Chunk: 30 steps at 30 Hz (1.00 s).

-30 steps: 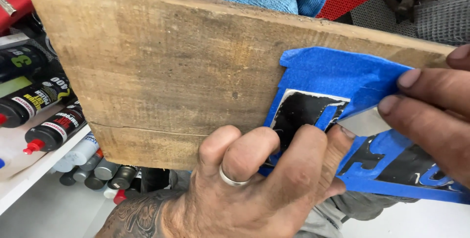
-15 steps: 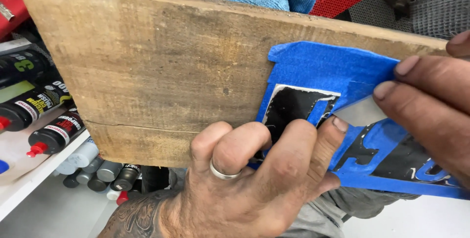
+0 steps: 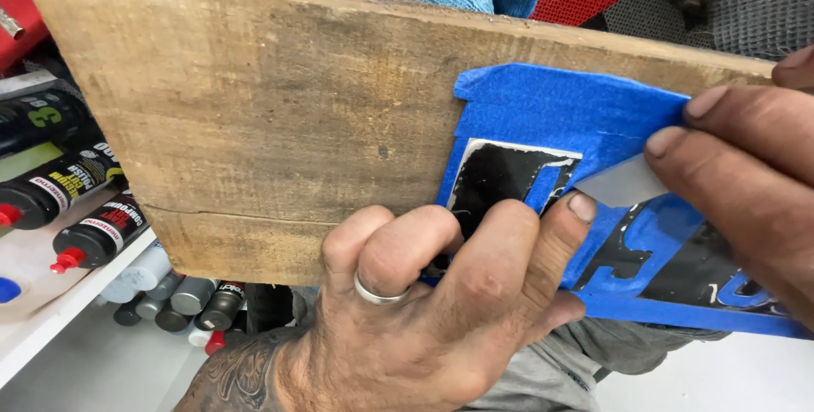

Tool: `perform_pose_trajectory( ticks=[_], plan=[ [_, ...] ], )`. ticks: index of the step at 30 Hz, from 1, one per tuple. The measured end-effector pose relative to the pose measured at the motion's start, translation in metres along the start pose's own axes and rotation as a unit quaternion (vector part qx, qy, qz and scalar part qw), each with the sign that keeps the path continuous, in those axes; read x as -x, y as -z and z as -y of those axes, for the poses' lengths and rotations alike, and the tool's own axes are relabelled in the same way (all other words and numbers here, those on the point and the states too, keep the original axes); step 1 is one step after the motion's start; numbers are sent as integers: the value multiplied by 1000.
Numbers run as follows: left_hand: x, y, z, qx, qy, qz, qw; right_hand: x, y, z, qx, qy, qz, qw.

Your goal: The person uses a utility knife to carefully cut out the shapes of letters and numbers from a blue stencil sheet attached to a wooden board. They meticulously trace the outlines of the characters, including the letter 'J' and the numbers '09' and '656', to create a reusable stencil.

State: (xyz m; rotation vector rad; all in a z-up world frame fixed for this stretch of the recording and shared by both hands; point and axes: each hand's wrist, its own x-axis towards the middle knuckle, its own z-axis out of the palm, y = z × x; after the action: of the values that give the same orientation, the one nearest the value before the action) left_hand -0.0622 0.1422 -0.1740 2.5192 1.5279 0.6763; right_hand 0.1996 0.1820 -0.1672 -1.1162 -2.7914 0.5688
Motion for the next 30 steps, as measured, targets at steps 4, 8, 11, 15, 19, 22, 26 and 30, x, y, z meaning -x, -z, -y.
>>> perform_pose_trajectory(
  ticks=[4,8,11,15,19,22,26,30],
  plan=[
    [-1,0,0,0,-1,2,1000,-5,3,-8,2,35,16,999],
    [-1,0,0,-2,-4,0,1000,-3,7,-5,-20,14,32,999],
    [0,0,0,1,-10,11,1000,-1,5,-7,-17,11,31,999],
    [1,1,0,-3,-11,14,1000,3,3,-8,-8,-2,34,999],
    [0,1,-2,-2,-6,14,1000,4,4,-3,7,-53,64,997],
    [0,2,-3,-3,-7,17,1000,13,1,3,-49,-95,41,993],
    [0,3,-2,-2,-10,26,1000,14,2,5,-15,-95,44,994],
    [1,3,-3,-3,-11,27,1000,7,8,18,-29,-123,37,991]
  ],
)
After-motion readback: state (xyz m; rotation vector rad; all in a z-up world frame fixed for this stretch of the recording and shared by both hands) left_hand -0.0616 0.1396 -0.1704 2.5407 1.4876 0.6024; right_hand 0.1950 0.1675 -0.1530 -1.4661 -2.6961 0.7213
